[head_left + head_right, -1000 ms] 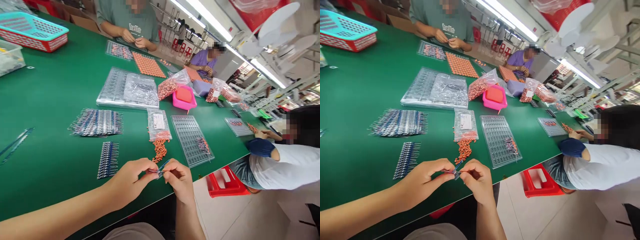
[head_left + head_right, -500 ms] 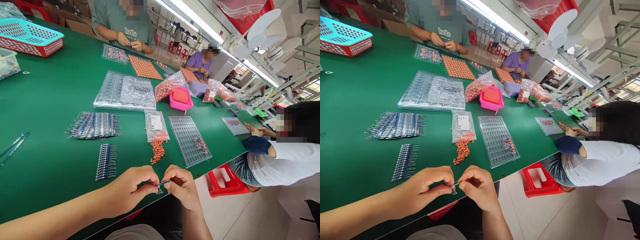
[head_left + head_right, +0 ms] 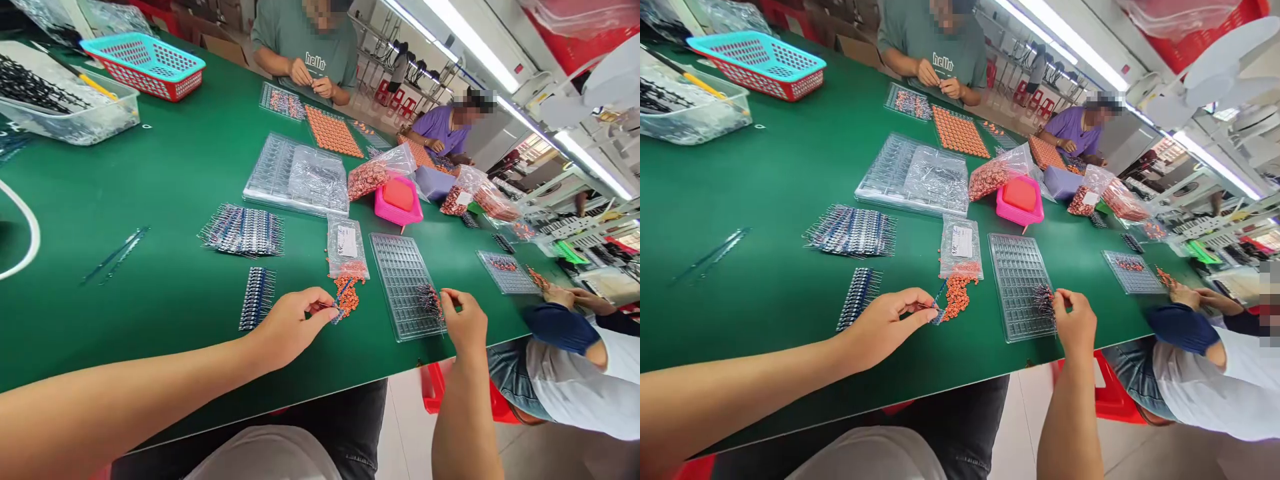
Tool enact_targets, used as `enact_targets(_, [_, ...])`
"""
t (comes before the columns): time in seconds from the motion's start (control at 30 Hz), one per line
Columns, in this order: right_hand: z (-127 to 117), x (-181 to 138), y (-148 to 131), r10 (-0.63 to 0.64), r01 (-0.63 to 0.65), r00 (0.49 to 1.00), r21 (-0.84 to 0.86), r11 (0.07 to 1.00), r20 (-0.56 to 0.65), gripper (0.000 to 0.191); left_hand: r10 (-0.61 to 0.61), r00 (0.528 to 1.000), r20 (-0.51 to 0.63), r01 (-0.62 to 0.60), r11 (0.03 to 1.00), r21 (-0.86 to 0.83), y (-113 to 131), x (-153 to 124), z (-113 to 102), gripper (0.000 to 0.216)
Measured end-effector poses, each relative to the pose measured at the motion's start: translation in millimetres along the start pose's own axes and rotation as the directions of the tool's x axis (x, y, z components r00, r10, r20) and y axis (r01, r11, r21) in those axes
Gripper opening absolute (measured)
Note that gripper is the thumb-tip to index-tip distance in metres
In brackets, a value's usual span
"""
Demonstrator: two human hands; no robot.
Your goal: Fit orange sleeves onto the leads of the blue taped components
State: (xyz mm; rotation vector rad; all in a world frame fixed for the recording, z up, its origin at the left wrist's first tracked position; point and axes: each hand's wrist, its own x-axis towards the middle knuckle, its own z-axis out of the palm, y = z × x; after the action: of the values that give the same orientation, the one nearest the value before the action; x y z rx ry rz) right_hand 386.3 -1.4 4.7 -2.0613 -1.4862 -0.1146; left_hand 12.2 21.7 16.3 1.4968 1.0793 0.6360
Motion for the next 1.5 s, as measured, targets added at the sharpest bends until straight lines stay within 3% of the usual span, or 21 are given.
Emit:
enact_targets(0.13, [6.2, -29.0, -34.6, -0.105, 0.106, 0.994, -0.02, 0.994, 0.004, 0.034, -0.031, 0.998, -0.061, 0.023, 0.991, -0.132, -2.6, 3.6, -0.1, 0.02])
enact_targets(0.3, [27.5, -80.0, -96.2, -0.367, 0.309, 0.913, 0.282, 0.908, 0.181, 0.015, -0.048, 0.998, -0.047, 0.041, 0.988, -0.15, -3.2, 5.1, -0.8, 0.02])
enact_targets(0.43, [47.5, -92.4, -120.4, -0.413, 0.334, 0.883, 0.322, 0.886, 0.222, 0.017, -0.041, 0.998, -0.046, 0.034, 0.988, -0.151, -2.1, 4.8, -1.0, 0.018])
enact_targets(0.63, [52.1, -92.3, -127.2, -0.466, 0.416, 0.854, 0.232, 0.879, 0.232, 0.02, -0.047, 0.998, -0.035, 0.039, 0.98, -0.193, -3.0, 5.6, 0.5, 0.015])
enact_targets(0.9, [36.5, -101.8, -122.9, -0.367, 0.279, 0.886, 0.307, 0.91, 0.284, 0.014, -0.056, 0.998, -0.031, 0.051, 0.985, -0.167, -8.0, 5.9, 2.9, 0.017])
enact_targets(1.17, [52.8, -98.5, -130.3, -0.409, 0.333, 0.862, 0.274, 0.902, 0.3, 0.012, -0.055, 0.998, -0.018, 0.052, 0.984, -0.17, -6.1, 5.9, 1.4, 0.015])
enact_targets(1.5, [44.4, -102.6, -128.7, -0.43, 0.337, 0.852, 0.317, 0.887, 0.299, 0.011, -0.037, 0.999, -0.023, 0.035, 0.993, -0.115, -4.4, 6.6, 0.4, 0.015])
